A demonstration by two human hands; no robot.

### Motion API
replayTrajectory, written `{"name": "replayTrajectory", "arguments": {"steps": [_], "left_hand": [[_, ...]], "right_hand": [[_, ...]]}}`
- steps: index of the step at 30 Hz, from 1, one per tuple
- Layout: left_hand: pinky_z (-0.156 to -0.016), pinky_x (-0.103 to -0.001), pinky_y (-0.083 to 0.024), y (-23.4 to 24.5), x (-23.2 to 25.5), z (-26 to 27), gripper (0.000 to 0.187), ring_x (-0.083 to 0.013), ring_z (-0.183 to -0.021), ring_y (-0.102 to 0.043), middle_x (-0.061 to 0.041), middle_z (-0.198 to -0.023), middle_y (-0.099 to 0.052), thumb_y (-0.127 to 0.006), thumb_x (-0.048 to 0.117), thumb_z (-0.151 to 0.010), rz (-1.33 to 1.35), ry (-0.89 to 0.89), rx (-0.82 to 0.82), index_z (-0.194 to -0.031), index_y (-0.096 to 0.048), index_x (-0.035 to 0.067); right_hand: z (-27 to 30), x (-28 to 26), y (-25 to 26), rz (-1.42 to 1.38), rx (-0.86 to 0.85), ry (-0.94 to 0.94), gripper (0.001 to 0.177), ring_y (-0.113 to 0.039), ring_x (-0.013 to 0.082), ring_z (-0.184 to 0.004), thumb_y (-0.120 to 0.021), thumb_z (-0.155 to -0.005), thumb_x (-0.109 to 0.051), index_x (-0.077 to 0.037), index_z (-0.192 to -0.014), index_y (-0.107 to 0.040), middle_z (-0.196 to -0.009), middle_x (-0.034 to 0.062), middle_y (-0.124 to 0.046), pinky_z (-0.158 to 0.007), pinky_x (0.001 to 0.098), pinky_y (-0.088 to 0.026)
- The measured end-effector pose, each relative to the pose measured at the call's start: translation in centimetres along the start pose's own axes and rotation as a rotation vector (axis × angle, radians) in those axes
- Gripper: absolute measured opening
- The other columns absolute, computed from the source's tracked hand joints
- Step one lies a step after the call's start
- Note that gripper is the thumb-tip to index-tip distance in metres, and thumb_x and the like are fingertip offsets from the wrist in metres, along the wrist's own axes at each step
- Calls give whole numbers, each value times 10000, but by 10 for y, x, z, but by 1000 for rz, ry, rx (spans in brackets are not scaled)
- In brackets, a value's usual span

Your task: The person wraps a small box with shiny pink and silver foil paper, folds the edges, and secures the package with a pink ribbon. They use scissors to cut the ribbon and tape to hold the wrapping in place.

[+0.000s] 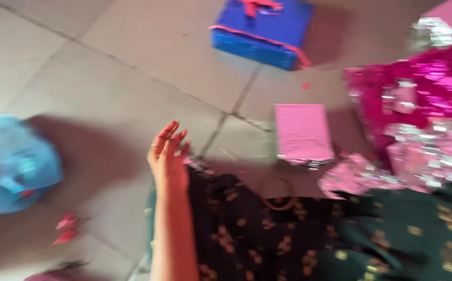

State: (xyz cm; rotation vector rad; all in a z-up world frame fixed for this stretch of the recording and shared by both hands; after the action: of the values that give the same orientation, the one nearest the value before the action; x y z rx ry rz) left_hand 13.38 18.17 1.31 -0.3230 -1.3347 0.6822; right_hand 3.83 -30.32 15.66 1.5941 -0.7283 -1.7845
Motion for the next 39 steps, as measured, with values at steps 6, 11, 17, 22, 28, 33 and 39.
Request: {"name": "replayTrajectory", "arguments": {"steps": [6, 11, 17, 22, 28, 33, 39], "left_hand": [[-914, -367, -537, 61, 36, 1, 328, -211, -1076, -656, -70, -1307, -668, -636, 81, -963, 303, -166, 37, -1289, -614, 50], [-822, -335, -557, 150, 62, 23, 274, -193, -1013, -677, -83, -1246, -673, -639, 41, -944, -239, -313, 268, -1216, -663, 64], [-949, -461, -540, 270, 113, 75, 364, -323, -1168, -623, -118, -1206, -650, -780, 161, -838, -1937, -831, 634, -1184, -685, 96], [-740, -520, -518, 366, 123, 61, 506, -446, -1005, -605, -246, -1092, -651, -865, 449, -886, -1985, -424, 924, -1132, -720, 31], [-822, -349, -561, 286, 135, 57, 150, -199, -876, -714, -109, -934, -750, -811, 146, -946, -1485, -521, 524, -1047, -790, 37], [-705, -277, -553, 127, 83, 61, 93, -127, -748, -710, -68, -816, -743, -762, 30, -910, -1230, -510, 111, -995, -791, 55], [-920, -431, -528, 166, 91, 67, 386, -330, -1170, -608, -133, -1269, -618, -785, 111, -853, -1626, -697, 422, -1227, -689, 107]], "right_hand": [[12, 22, -62, -16, -25, -1, 309, -701, 185, -1156, -497, -1009, 28, -32, -1207, -727, -1258, 104, -741, -977, 318, -532], [-11, 28, -56, -41, -22, 66, 312, -710, 172, -1114, -492, -1011, 42, -33, -1205, -724, -1231, 99, -746, -947, 306, -537], [40, 71, -65, -93, 214, 58, 274, -729, 169, -1050, -515, -1051, 52, -19, -1198, -735, -1171, 97, -765, -947, 301, -531], [52, 108, -82, -199, 258, -150, 268, -737, 177, -1010, -495, -1046, 32, -4, -1201, -711, -1175, 90, -759, -873, 278, -552], [38, 90, -85, -257, 272, -135, 284, -739, 171, -969, -493, -1013, 60, 12, -1179, -718, -1147, 101, -768, -708, 269, -487], [41, 72, -92, -330, 262, -73, 278, -747, 153, -956, -495, -1005, 66, 12, -1159, -721, -1115, 91, -771, -693, 238, -496], [49, 82, -90, -275, 269, -53, 264, -738, 161, -935, -507, -1019, 53, 11, -1156, -729, -1090, 91, -774, -775, 239, -548]]}}
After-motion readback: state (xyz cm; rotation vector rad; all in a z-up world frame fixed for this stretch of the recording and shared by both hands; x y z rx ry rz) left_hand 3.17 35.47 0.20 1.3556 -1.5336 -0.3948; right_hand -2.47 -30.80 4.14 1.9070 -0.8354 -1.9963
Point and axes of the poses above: each hand's wrist, its own z-axis away from the middle knuckle, its own y-axis out of the back of the hand, x = y × z, the point moved 6 cm from there along -z, towards the middle knuckle
